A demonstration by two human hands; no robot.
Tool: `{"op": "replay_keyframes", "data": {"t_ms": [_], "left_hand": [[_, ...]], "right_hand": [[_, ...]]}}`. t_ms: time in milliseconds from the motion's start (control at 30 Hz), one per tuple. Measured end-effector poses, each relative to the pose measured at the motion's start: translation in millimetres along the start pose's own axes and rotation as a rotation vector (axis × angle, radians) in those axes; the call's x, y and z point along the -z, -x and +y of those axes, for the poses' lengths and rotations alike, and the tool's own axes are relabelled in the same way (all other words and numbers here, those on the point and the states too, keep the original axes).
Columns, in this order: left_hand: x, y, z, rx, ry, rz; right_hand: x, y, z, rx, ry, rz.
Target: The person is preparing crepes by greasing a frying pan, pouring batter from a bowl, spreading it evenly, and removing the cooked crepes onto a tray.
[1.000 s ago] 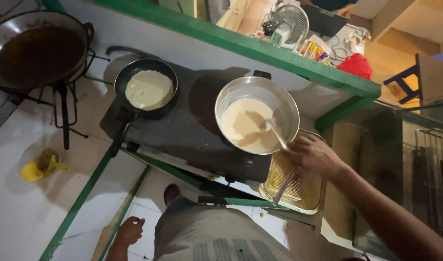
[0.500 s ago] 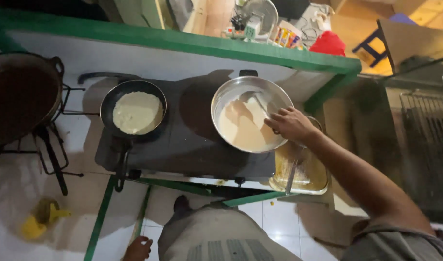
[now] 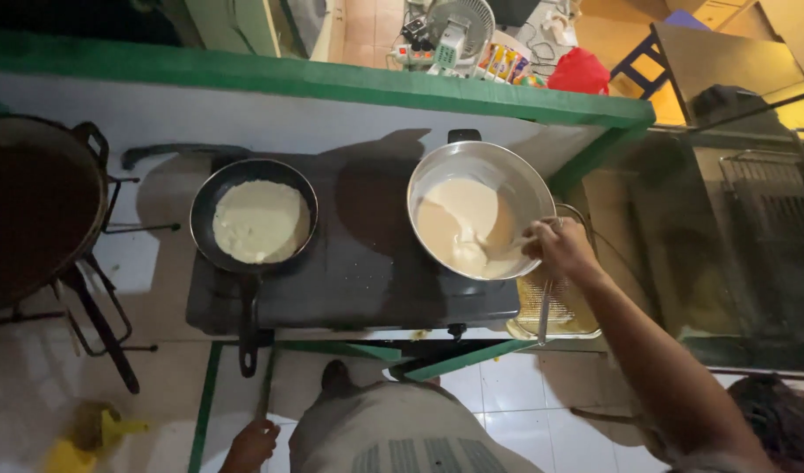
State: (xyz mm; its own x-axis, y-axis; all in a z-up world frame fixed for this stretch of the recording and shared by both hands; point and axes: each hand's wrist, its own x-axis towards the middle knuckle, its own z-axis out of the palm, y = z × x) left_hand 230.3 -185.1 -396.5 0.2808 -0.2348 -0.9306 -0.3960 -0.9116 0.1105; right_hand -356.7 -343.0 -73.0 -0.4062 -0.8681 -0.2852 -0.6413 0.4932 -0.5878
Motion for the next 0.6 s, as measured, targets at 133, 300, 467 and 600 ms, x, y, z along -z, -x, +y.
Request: {"op": "replay_keyframes", "data": {"t_ms": [133,300,467,600], "left_hand": [[13,-3,25,-0.141,-0.241,-0.063],[10,-111,-6,-0.588,-0.638,-0.165],[13,-85,-10,-0.064,-0.369,-0.048],[8,-115,-30,-0.070,-0.365,-0.057]], "right_hand": [[-32,-30,6,-0.095,-0.585,0.025],[-58,-70,6,-0.187,-0.895,0.163],[-46,-82,18,0.048,-0.644,0.264],[-26,-77,20,0.082,-0.432,0.329]]}}
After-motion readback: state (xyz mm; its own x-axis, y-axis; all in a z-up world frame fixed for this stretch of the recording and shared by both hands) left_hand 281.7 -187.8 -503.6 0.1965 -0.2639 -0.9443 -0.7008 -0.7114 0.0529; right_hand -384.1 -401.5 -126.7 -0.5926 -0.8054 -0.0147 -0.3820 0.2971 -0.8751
